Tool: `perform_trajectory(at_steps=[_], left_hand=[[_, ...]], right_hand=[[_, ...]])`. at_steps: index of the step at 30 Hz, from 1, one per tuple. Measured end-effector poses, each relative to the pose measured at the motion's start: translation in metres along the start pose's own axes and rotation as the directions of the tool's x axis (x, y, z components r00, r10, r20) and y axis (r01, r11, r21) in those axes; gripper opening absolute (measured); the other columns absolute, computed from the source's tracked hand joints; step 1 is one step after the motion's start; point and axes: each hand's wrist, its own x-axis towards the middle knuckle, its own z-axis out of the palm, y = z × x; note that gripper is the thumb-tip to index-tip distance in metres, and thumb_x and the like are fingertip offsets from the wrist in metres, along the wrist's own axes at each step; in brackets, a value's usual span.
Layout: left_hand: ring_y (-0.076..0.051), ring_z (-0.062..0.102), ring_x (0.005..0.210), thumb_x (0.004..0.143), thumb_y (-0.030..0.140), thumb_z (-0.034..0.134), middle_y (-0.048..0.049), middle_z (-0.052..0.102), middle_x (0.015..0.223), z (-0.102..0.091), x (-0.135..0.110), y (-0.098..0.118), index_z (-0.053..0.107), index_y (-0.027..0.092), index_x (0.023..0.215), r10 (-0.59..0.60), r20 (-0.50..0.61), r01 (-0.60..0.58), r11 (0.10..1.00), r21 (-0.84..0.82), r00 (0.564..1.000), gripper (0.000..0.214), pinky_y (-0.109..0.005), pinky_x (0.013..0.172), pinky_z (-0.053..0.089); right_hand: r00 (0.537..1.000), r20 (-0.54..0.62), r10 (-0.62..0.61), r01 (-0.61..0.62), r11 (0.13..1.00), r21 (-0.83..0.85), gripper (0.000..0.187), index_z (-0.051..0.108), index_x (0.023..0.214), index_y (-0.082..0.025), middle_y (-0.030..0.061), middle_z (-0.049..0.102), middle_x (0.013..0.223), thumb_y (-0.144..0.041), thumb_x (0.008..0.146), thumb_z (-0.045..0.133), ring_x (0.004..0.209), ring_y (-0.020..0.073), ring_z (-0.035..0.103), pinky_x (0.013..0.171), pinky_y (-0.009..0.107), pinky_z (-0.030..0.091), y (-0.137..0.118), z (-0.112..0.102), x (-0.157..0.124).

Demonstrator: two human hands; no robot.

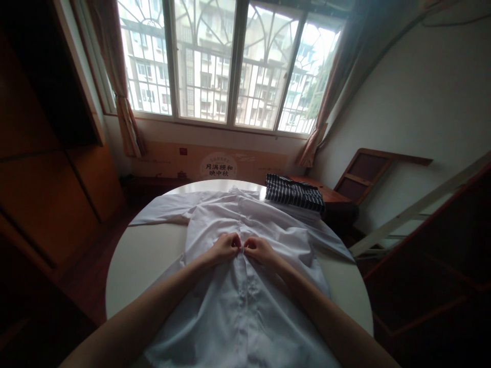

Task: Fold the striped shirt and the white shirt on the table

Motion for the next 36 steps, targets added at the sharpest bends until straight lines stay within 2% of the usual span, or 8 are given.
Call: perform_trajectory(at_steps=[11,15,20,24,30,36], left_hand=[[-0.011,0.047,0.058,0.061,0.007,0.051,0.0011,0.054,0.061,-0.002,-0.001,0.003,0.058,0.012,0.068,-0.031,0.025,0.032,0.999,-0.015,0.999,0.010,-0.021,0.053,0.033],[-0.010,0.045,0.057,0.061,0.009,0.053,0.0025,0.051,0.060,-0.001,-0.001,0.004,0.053,0.013,0.065,-0.060,-0.009,0.060,0.998,-0.030,0.998,0.005,-0.021,0.053,0.032],[-0.010,0.045,0.059,0.061,0.011,0.054,0.0033,0.050,0.062,0.006,0.000,-0.001,0.047,0.015,0.063,-0.085,-0.046,0.082,0.995,-0.053,0.995,0.008,-0.021,0.054,0.032],[-0.011,0.045,0.061,0.061,0.010,0.052,0.0031,0.050,0.063,0.010,0.001,-0.005,0.046,0.016,0.064,-0.092,-0.068,0.088,0.994,-0.060,0.993,0.009,-0.022,0.054,0.031],[-0.011,0.043,0.059,0.062,0.010,0.051,0.0036,0.047,0.060,0.010,0.000,-0.003,0.044,0.017,0.062,-0.075,-0.066,0.071,0.995,-0.064,0.995,0.010,-0.022,0.054,0.031],[-0.010,0.044,0.057,0.059,0.009,0.053,0.0038,0.048,0.059,0.008,0.003,-0.004,0.045,0.016,0.059,-0.073,-0.065,0.069,0.995,-0.067,0.995,0.010,-0.021,0.053,0.030]], right_hand=[[0.999,0.027,0.039,-0.042,0.995,0.096,0.012,0.063,0.066,-0.013,-0.0029,0.050,0.047,-0.022,0.068,0.056,0.042,0.0072,0.042,0.040,0.019,0.028,0.000,0.000,0.000],[0.995,0.052,0.087,-0.095,0.981,0.170,0.009,0.061,0.064,-0.012,-0.0041,0.046,0.044,-0.019,0.068,0.056,0.039,0.0062,0.039,0.037,0.018,0.026,-0.002,0.000,-0.002],[0.994,0.068,0.087,-0.100,0.969,0.224,0.009,0.061,0.066,-0.012,-0.0043,0.047,0.046,-0.017,0.070,0.055,0.039,0.0056,0.039,0.038,0.018,0.028,0.000,0.000,-0.001],[0.999,0.011,0.052,-0.053,0.993,0.101,0.011,0.063,0.066,-0.013,-0.0020,0.053,0.051,-0.019,0.070,0.055,0.045,0.0072,0.043,0.042,0.019,0.031,0.001,0.003,0.002],[0.995,-0.011,-0.098,0.095,0.983,-0.160,0.012,0.063,0.067,-0.014,0.0017,0.061,0.061,-0.016,0.072,0.052,0.055,0.0113,0.051,0.053,0.022,0.036,-0.003,0.003,0.001],[0.994,-0.016,-0.111,0.103,0.963,-0.248,0.013,0.061,0.071,-0.015,0.0031,0.061,0.066,-0.016,0.076,0.049,0.059,0.0130,0.052,0.056,0.023,0.036,-0.004,0.004,-0.003]])
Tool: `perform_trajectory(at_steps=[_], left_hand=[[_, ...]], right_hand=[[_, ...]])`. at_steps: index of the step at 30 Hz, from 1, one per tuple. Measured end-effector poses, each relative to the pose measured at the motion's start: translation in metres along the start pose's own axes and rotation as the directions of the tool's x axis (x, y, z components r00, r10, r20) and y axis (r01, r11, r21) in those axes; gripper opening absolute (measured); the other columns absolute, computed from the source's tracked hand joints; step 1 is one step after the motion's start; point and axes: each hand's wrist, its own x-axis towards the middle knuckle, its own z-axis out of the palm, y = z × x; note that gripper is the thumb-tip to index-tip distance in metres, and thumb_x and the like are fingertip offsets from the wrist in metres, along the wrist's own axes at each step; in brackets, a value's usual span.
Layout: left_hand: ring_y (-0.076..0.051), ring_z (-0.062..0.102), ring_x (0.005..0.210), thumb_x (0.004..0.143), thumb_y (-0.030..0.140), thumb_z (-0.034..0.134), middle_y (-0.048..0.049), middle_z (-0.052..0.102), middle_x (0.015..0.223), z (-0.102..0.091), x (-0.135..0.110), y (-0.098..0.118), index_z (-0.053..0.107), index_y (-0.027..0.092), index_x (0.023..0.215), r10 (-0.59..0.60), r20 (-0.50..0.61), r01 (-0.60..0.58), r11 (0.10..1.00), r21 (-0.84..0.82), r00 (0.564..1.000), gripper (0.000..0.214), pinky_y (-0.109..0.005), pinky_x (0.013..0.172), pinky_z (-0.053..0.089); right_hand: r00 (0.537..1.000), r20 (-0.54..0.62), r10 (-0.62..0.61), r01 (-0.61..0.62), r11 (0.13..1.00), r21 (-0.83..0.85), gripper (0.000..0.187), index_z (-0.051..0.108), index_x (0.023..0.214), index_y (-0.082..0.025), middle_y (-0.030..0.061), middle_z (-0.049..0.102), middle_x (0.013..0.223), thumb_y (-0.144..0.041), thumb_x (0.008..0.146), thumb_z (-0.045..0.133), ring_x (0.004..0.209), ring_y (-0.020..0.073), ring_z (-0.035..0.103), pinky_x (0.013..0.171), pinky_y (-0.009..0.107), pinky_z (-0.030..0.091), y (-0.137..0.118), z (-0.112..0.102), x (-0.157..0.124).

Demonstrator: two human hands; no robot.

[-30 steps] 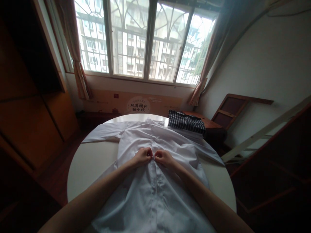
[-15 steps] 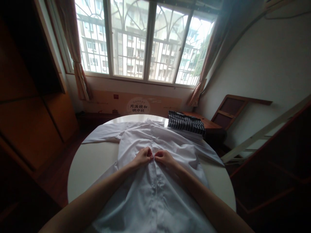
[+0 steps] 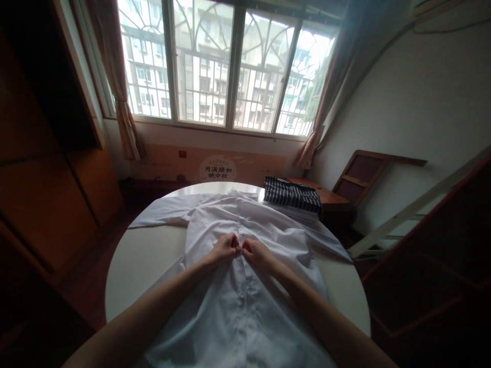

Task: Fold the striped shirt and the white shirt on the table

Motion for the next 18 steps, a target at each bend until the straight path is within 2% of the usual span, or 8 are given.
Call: perform_trajectory(at_steps=[8,18], left_hand=[[-0.010,0.044,0.057,0.059,0.009,0.054,0.0035,0.050,0.058,-0.0031,-0.0034,0.0026,0.048,0.014,0.061,0.034,0.002,-0.034,0.998,-0.050,0.999,0.008,-0.021,0.053,0.031],[-0.011,0.047,0.057,0.059,0.010,0.055,0.0036,0.052,0.058,-0.0024,-0.0034,0.0028,0.050,0.014,0.061,0.041,-0.010,-0.041,0.999,-0.002,0.999,0.007,-0.021,0.053,0.032]], right_hand=[[0.998,-0.056,-0.028,0.027,1.000,-0.009,0.011,0.059,0.070,-0.015,0.0042,0.062,0.070,-0.017,0.075,0.050,0.062,0.0135,0.054,0.058,0.023,0.036,0.0041,0.0055,-0.0007],[0.998,-0.065,-0.003,0.001,1.000,-0.016,0.009,0.058,0.068,-0.015,0.0021,0.060,0.068,-0.016,0.074,0.050,0.060,0.0119,0.052,0.057,0.022,0.036,0.0044,0.0068,-0.0008]])
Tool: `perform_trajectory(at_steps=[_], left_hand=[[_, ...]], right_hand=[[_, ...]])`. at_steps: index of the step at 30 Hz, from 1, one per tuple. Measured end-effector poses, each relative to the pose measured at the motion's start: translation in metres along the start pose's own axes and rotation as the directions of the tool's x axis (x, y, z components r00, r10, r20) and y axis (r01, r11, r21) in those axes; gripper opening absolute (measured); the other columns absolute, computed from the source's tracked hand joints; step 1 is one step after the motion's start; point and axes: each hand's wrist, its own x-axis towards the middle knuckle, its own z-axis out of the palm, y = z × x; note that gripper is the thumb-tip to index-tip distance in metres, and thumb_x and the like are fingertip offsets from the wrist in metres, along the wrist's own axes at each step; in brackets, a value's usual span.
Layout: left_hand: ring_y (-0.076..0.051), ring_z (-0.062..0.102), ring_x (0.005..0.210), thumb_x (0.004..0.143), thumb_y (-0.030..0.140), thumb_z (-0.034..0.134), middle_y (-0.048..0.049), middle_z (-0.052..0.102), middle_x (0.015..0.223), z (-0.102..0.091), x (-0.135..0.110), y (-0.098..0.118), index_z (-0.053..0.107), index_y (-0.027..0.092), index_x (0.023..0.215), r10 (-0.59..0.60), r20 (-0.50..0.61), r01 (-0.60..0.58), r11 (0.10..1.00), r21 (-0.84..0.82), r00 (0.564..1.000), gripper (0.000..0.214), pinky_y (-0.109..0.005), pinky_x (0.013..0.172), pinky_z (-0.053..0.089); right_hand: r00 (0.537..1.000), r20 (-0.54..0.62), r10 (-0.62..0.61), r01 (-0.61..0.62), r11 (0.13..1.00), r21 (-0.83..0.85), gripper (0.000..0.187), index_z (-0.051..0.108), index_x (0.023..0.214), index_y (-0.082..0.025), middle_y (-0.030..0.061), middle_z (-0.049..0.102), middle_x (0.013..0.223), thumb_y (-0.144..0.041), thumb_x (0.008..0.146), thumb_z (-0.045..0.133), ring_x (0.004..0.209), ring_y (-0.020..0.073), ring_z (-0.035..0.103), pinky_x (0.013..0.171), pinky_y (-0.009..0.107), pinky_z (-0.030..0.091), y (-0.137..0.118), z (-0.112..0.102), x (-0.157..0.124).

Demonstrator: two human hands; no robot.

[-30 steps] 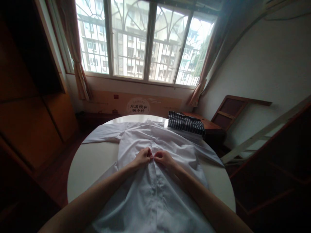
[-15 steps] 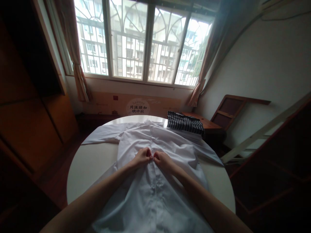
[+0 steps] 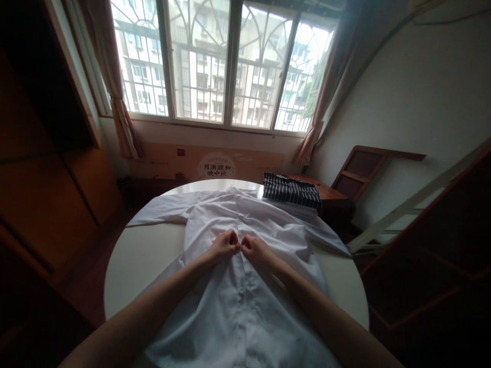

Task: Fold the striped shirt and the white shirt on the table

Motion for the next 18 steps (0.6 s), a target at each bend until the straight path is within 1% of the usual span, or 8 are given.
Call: perform_trajectory(at_steps=[9,12,15,18], left_hand=[[-0.010,0.047,0.057,0.059,0.010,0.056,0.0037,0.052,0.058,0.0010,0.0000,0.0002,0.052,0.014,0.062,-0.001,-0.014,0.002,1.000,0.010,1.000,0.006,-0.020,0.053,0.033],[-0.010,0.047,0.057,0.059,0.010,0.056,0.0039,0.052,0.057,0.0003,-0.0007,0.0021,0.052,0.015,0.061,-0.011,-0.016,0.011,1.000,0.010,1.000,0.007,-0.020,0.052,0.033],[-0.010,0.047,0.057,0.059,0.010,0.055,0.0038,0.052,0.057,-0.0008,-0.0017,0.0045,0.051,0.015,0.061,-0.013,-0.016,0.013,1.000,0.013,1.000,0.006,-0.020,0.053,0.034],[-0.011,0.048,0.057,0.059,0.011,0.055,0.0035,0.053,0.058,-0.0011,-0.0019,0.0047,0.051,0.015,0.061,-0.010,-0.020,0.011,1.000,0.014,1.000,0.005,-0.021,0.053,0.034]], right_hand=[[1.000,0.029,0.009,-0.009,1.000,0.020,0.010,0.058,0.069,-0.015,0.0031,0.061,0.068,-0.016,0.074,0.050,0.061,0.0129,0.053,0.057,0.022,0.036,-0.0069,-0.0061,-0.0022],[1.000,0.018,0.024,-0.024,1.000,0.014,0.009,0.058,0.069,-0.015,0.0035,0.061,0.069,-0.015,0.074,0.050,0.062,0.0130,0.053,0.058,0.023,0.036,-0.0068,-0.0053,-0.0021],[1.000,0.010,0.008,-0.008,1.000,0.024,0.010,0.058,0.069,-0.015,0.0038,0.061,0.070,-0.016,0.074,0.050,0.062,0.0132,0.053,0.059,0.023,0.037,-0.0053,-0.0036,-0.0017],[1.000,0.005,0.016,-0.017,1.000,0.024,0.010,0.058,0.068,-0.015,0.0034,0.061,0.070,-0.016,0.074,0.050,0.061,0.0129,0.053,0.058,0.023,0.037,-0.0055,-0.0033,-0.0017]])
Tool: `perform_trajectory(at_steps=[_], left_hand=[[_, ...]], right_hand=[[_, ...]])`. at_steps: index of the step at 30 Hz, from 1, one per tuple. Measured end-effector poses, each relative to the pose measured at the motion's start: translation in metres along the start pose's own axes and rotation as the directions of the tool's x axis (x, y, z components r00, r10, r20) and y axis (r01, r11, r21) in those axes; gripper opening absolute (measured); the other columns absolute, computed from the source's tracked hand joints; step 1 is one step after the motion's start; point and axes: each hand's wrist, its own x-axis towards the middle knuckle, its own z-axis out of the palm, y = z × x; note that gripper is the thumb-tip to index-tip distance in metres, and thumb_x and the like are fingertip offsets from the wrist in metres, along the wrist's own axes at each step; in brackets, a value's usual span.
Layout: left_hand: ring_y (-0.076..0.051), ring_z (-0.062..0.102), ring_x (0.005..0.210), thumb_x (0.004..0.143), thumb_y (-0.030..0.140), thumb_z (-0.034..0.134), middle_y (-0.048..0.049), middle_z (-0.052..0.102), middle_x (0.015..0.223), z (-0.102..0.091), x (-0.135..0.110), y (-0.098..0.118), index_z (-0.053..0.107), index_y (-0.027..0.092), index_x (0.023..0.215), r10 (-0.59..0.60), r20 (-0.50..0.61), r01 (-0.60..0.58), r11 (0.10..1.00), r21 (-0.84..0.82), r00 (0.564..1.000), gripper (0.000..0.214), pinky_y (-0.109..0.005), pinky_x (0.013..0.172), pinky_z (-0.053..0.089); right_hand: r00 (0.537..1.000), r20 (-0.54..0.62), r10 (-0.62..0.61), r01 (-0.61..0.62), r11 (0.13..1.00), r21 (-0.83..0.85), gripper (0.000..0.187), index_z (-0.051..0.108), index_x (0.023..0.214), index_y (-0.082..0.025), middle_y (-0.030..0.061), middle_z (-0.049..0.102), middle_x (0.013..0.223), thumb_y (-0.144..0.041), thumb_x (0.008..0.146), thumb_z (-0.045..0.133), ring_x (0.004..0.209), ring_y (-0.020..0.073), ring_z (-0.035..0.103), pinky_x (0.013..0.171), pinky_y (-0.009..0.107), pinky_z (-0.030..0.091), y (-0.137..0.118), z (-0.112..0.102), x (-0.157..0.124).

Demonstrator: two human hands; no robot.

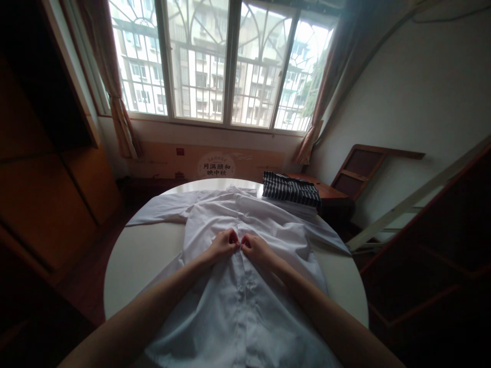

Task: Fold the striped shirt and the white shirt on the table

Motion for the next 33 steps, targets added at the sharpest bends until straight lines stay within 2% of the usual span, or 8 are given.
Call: perform_trajectory(at_steps=[9,17,33], left_hand=[[-0.011,0.048,0.059,0.060,0.011,0.056,0.0030,0.053,0.059,0.0018,0.0008,-0.0041,0.052,0.015,0.062,0.017,0.005,-0.017,1.000,0.007,1.000,0.005,-0.021,0.054,0.034],[-0.011,0.048,0.058,0.060,0.011,0.055,0.0031,0.053,0.059,0.0020,0.0016,-0.0056,0.052,0.014,0.063,0.023,0.010,-0.023,1.000,0.010,1.000,0.005,-0.021,0.054,0.033],[-0.010,0.046,0.057,0.059,0.009,0.054,0.0032,0.053,0.057,0.0003,0.0018,-0.0048,0.053,0.014,0.062,0.024,0.025,-0.024,0.999,-0.022,0.999,0.006,-0.021,0.052,0.033]], right_hand=[[0.999,0.000,0.033,-0.033,0.999,-0.002,0.010,0.059,0.068,-0.015,0.0031,0.061,0.068,-0.016,0.074,0.052,0.060,0.0122,0.052,0.057,0.022,0.036,-0.0046,-0.0028,-0.0016],[1.000,-0.010,-0.024,0.024,1.000,0.002,0.010,0.059,0.069,-0.015,0.0029,0.061,0.069,-0.017,0.074,0.050,0.061,0.0124,0.053,0.058,0.022,0.037,0.0035,0.0019,0.0005],[1.000,0.008,-0.025,0.025,1.000,0.018,0.010,0.060,0.070,-0.015,0.0036,0.063,0.071,-0.017,0.075,0.051,0.063,0.0140,0.056,0.058,0.023,0.038,0.0023,-0.0004,0.0007]])
